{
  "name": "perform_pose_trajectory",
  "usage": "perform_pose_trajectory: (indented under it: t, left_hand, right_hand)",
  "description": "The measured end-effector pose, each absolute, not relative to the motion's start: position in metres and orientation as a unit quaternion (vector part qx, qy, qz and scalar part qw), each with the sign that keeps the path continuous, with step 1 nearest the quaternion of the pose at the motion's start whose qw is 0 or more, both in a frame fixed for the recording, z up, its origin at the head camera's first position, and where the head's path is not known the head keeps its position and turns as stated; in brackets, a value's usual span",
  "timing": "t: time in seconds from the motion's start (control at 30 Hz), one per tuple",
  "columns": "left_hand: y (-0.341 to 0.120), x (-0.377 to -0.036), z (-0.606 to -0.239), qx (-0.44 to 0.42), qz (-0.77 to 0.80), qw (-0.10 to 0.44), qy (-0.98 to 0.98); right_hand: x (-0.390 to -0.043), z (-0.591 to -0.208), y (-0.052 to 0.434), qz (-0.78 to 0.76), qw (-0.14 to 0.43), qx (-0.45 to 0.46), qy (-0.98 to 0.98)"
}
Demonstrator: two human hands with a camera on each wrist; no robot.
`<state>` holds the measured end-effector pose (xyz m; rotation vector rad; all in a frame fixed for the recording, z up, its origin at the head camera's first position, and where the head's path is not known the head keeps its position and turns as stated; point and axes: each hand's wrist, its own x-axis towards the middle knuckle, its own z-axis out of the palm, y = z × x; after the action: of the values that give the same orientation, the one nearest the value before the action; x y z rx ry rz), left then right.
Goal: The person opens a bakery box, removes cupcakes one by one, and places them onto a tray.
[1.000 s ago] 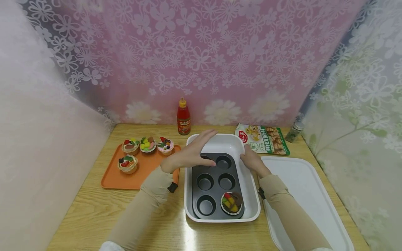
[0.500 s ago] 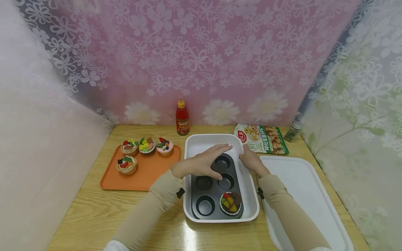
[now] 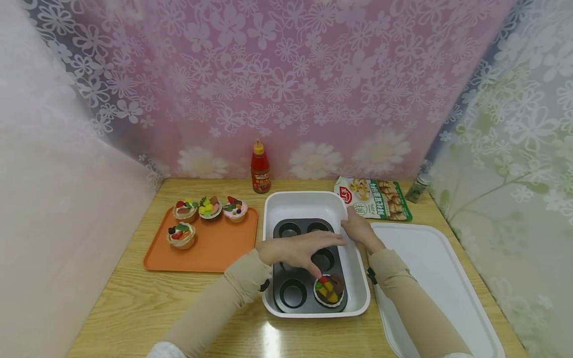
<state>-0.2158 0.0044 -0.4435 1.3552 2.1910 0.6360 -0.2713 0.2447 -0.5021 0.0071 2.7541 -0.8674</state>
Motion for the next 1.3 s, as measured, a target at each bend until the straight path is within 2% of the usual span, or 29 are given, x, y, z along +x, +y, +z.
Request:
perform_pose_trajectory:
  t: [0.53,0.8,1.3]
  left_hand:
    - [0.020,-0.198,-0.449,0.509,0.199,0.320,0.774]
    - [0.024,-0.193,-0.452,0.514,0.174,0.334,0.771]
    - [0.032,-0.183,-0.455,0.529,0.089,0.289,0.793]
  right_hand:
    - [-0.272,-0.505,0.247,-0.301,0.121,-0.003,0.946]
    - [-0.272,-0.503,0.246,-0.311,0.130,-0.002,0.942]
    - [-0.272,-0.504,0.247,-0.310,0.136,0.001,0.941]
